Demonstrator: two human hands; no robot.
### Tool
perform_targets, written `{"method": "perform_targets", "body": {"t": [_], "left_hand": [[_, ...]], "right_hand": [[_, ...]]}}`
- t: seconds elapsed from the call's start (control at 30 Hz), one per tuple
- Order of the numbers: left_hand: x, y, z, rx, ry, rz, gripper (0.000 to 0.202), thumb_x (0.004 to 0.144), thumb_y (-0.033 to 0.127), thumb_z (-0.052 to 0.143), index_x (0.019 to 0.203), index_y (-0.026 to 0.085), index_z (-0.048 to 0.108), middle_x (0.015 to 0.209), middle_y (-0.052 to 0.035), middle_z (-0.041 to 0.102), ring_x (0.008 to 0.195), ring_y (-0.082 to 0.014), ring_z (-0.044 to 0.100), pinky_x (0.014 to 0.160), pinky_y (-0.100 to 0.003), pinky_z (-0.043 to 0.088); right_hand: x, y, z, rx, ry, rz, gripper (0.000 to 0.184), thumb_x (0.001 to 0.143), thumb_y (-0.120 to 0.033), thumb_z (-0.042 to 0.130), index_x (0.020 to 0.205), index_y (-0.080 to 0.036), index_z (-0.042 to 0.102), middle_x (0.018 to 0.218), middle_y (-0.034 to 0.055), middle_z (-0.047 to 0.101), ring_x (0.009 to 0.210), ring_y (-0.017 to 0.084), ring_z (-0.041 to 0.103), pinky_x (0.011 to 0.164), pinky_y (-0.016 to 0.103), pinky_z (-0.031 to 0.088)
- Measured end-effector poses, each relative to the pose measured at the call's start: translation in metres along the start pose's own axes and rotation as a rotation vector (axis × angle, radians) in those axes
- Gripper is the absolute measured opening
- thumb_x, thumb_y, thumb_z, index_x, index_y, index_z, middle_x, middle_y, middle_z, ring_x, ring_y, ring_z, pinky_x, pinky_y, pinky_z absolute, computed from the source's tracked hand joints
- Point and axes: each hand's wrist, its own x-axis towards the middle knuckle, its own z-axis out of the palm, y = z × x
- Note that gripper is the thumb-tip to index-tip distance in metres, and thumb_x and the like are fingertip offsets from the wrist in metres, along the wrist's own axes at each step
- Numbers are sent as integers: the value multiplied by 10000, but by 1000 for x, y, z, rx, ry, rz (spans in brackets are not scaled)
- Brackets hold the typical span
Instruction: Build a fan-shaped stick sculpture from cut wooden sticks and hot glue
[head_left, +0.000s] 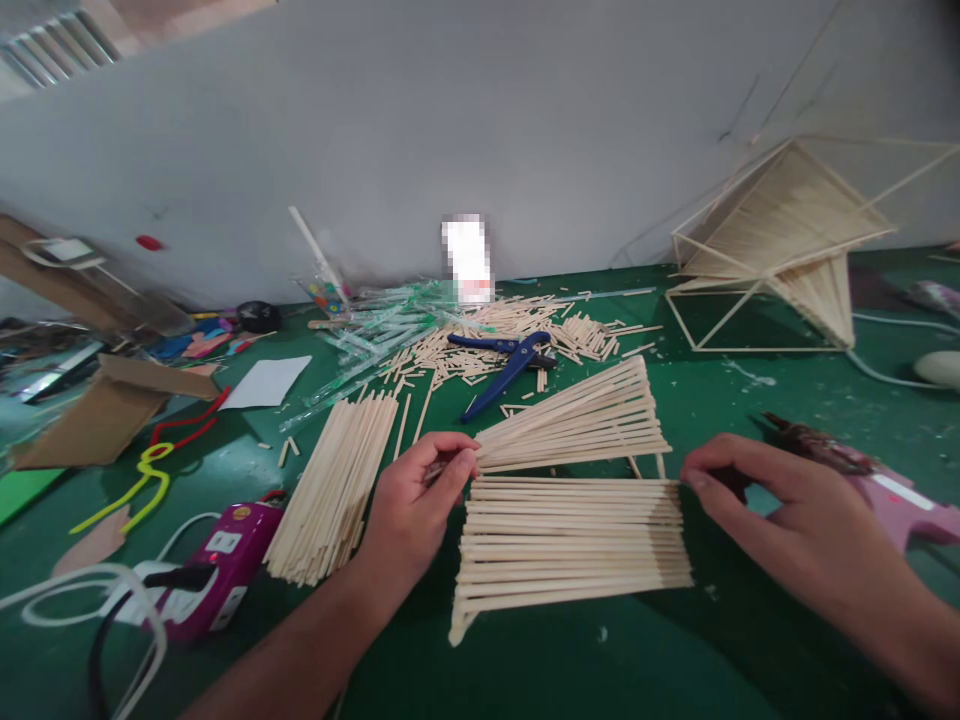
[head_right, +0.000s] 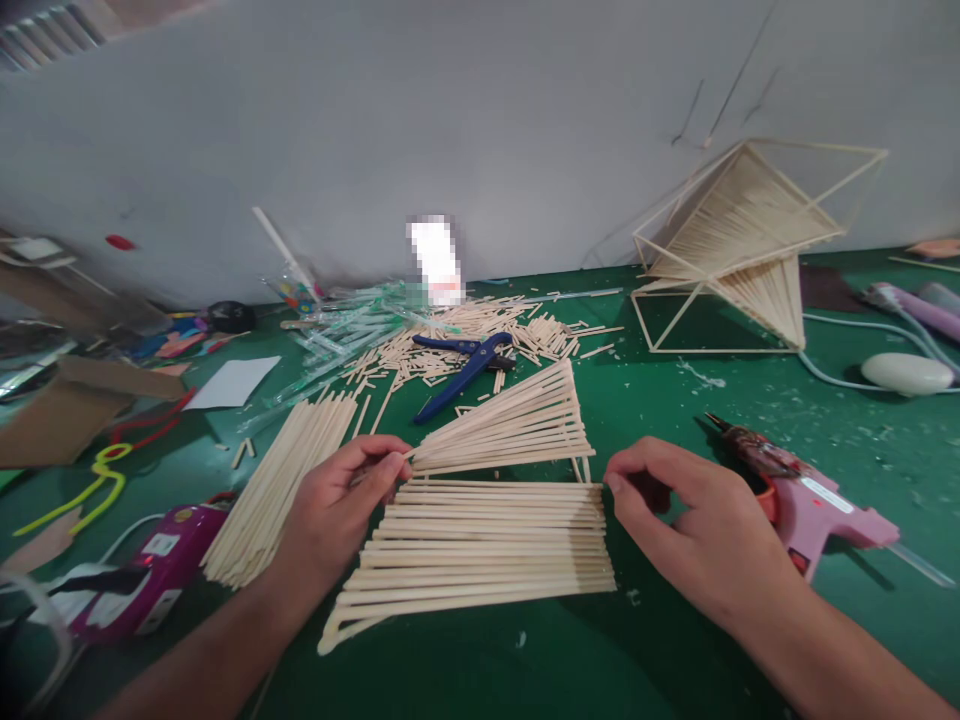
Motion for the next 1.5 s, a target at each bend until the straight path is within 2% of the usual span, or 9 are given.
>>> {"method": "perform_targets", "body": {"t": [0.23,0.7,0.97,1.3,1.5], "left_hand": [[-1,-3,-1,5,20,22,196,839,344,554,910,178,631,800,-27,684,634,-122,597,574,-217,481],[1,-6,-2,12,-6,25,156,852,321,565,911,197,640,803,-1,675,629,-94,569,567,-190,454],[0,-9,-2,-62,0,21,139,857,305,572,915,194,632,760,20,641,575,-67,522,554,-168,446],[3,-12,-2,-83,-7,4,131,855,316,586,912,208,632,755,31,627,574,-59,513,544,-153,438],[2,-12,-2,-90,-15,2,124,858,310,583,905,208,635,737,34,623,570,-55,508,543,-150,437]], "right_hand": [[-1,0,1,8,6,30,149,815,-330,502,757,-253,616,711,-13,653,599,157,615,527,246,479],[1,2,2,28,-19,-4,138,833,-319,508,783,-249,616,744,-14,652,648,147,620,555,230,486],[-1,-1,1,45,3,51,144,808,-343,528,760,-246,623,674,-14,631,548,134,570,513,231,462],[4,3,-4,126,-228,277,271,812,-469,508,804,-241,655,792,-16,676,701,154,624,603,209,476],[4,10,-3,189,-248,287,315,788,-536,524,792,-250,654,769,-21,661,667,145,594,598,203,463]]}}
